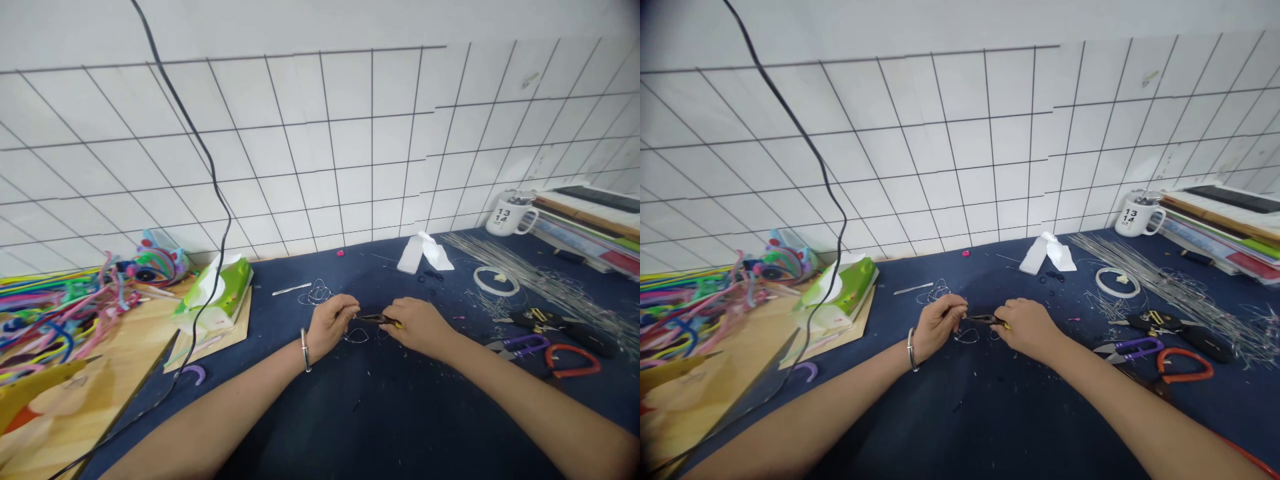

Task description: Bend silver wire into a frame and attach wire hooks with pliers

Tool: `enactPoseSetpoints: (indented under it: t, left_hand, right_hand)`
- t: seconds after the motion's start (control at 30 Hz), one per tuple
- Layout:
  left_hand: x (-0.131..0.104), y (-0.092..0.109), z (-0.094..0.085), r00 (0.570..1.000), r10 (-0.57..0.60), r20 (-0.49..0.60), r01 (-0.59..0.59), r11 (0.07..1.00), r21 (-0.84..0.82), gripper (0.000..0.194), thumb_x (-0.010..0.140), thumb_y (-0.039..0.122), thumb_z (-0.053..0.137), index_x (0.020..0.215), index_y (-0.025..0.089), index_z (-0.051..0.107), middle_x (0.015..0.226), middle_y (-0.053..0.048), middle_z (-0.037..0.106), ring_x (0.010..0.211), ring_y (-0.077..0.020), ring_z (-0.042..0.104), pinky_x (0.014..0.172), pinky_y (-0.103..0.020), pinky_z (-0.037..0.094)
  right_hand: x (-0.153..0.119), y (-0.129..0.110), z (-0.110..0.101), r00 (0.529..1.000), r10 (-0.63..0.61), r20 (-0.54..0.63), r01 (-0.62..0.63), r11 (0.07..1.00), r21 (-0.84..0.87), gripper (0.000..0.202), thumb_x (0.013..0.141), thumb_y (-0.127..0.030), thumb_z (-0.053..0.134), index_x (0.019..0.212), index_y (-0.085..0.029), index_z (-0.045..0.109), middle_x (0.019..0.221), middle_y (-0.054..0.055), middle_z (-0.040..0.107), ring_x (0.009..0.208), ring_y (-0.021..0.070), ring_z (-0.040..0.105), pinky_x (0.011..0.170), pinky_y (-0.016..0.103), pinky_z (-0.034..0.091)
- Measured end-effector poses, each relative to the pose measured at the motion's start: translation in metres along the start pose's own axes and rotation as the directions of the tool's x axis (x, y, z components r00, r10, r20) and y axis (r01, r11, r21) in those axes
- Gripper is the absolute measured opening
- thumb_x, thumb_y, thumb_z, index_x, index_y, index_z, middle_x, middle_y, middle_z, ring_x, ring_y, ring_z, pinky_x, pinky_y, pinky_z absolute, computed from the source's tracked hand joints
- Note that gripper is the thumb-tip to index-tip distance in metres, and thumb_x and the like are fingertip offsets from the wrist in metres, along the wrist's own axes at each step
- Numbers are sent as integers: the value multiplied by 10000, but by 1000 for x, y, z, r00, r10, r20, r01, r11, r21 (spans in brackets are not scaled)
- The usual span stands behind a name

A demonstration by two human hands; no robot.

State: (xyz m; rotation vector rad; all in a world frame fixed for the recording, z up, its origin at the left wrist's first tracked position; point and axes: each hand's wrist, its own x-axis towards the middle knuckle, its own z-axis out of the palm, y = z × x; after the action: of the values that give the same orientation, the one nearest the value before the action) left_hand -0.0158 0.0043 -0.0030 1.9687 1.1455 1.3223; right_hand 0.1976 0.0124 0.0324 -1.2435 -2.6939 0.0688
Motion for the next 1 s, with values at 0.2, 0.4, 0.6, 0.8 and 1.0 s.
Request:
enactPoseSetpoints:
  t: [0.2,0.4,0.6,0.8,1.0]
  left_hand:
    - [-1,1,0,999,30,17,-30,999,45,147,825,277,463,848,174,566,676,-1,539,454,-60,446,480,-188,394]
    - [0,5,-2,998,58,28,-61,991,121,133,826,265,465,844,178,565,686,-11,557,527,-83,494,519,-194,406]
    - [-1,6,-3,993,109,40,-115,978,172,136,828,261,461,843,179,569,696,-19,569,568,-94,518,532,-193,405]
    - [0,8,-4,988,147,51,-155,966,208,109,825,225,466,826,175,563,679,-14,560,557,-88,512,549,-194,403]
    - [0,8,-5,985,158,62,-169,956,241,109,827,226,461,822,177,559,660,-7,550,550,-88,506,550,-194,400]
  right_hand:
    - [0,0,1,1000,7,10,-7,1000,12,269,828,-424,408,809,-217,580,746,17,559,724,138,501,614,239,303]
    - [0,0,1,1000,15,11,-15,1000,15,254,827,-414,416,809,-223,582,745,14,559,728,137,505,615,239,306]
    - [0,0,2,1000,17,17,-17,1000,22,265,832,-413,407,833,-220,590,750,23,563,740,142,507,621,237,313]
    - [0,0,4,1000,4,13,-4,999,53,264,834,-409,403,823,-218,585,758,18,573,738,142,511,634,241,321]
    - [2,1,5,1000,13,27,-15,998,63,272,828,-423,408,830,-218,587,771,17,585,744,146,522,649,245,330]
